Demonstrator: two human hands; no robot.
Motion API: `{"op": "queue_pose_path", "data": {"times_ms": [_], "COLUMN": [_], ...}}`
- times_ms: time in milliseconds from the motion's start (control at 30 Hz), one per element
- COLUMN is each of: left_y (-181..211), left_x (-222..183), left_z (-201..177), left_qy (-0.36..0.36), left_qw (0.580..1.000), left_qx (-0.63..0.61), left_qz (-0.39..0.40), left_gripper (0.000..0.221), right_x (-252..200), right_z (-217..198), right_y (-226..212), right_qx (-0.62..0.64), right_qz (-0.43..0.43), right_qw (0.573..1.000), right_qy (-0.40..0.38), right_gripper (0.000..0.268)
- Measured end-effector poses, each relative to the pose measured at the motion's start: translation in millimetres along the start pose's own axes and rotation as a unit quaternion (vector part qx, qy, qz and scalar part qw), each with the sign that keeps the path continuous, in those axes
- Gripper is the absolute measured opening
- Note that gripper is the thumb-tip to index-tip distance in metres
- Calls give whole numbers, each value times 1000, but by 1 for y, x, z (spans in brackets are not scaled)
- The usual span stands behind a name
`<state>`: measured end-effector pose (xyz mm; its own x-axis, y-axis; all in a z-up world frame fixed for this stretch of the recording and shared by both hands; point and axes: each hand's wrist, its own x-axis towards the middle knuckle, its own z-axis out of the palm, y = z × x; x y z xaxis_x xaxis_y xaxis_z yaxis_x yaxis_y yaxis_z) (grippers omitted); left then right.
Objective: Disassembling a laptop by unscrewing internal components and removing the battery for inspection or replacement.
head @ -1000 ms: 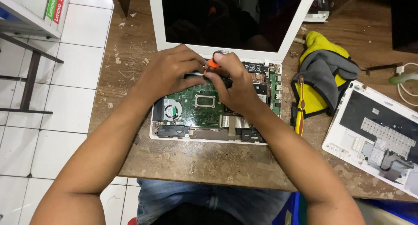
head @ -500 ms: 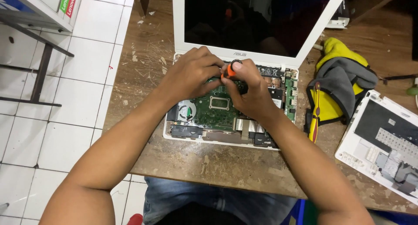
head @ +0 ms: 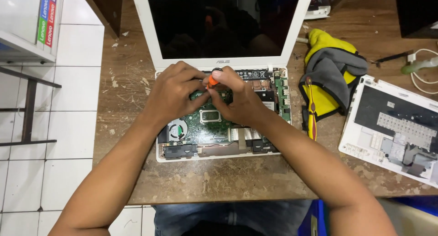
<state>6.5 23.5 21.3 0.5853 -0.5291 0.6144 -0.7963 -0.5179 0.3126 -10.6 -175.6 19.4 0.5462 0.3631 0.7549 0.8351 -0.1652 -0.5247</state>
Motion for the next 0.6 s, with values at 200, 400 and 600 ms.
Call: {"op": "queue_pose_path", "data": {"times_ms": [200,400,600], "left_y": [-3,3,12], "left_x": [-1,5,8], "left_z": [2,3,12], "left_qy": [71,144,202], "left_qw": [997,980,966], "left_qx": [-21,-105,-100], "left_qz": [34,89,126], "left_gripper": [30,9,25], "right_x": [-9,-8,-9], "right_z": [1,-5,-1], "right_y": [9,13,8], "right_qx": [-12,-59,3], "right_qz": [-19,-28,-14], "right_qw": [1000,998,1000], "right_qy": [9,15,6], "right_gripper": [53,46,50]}}
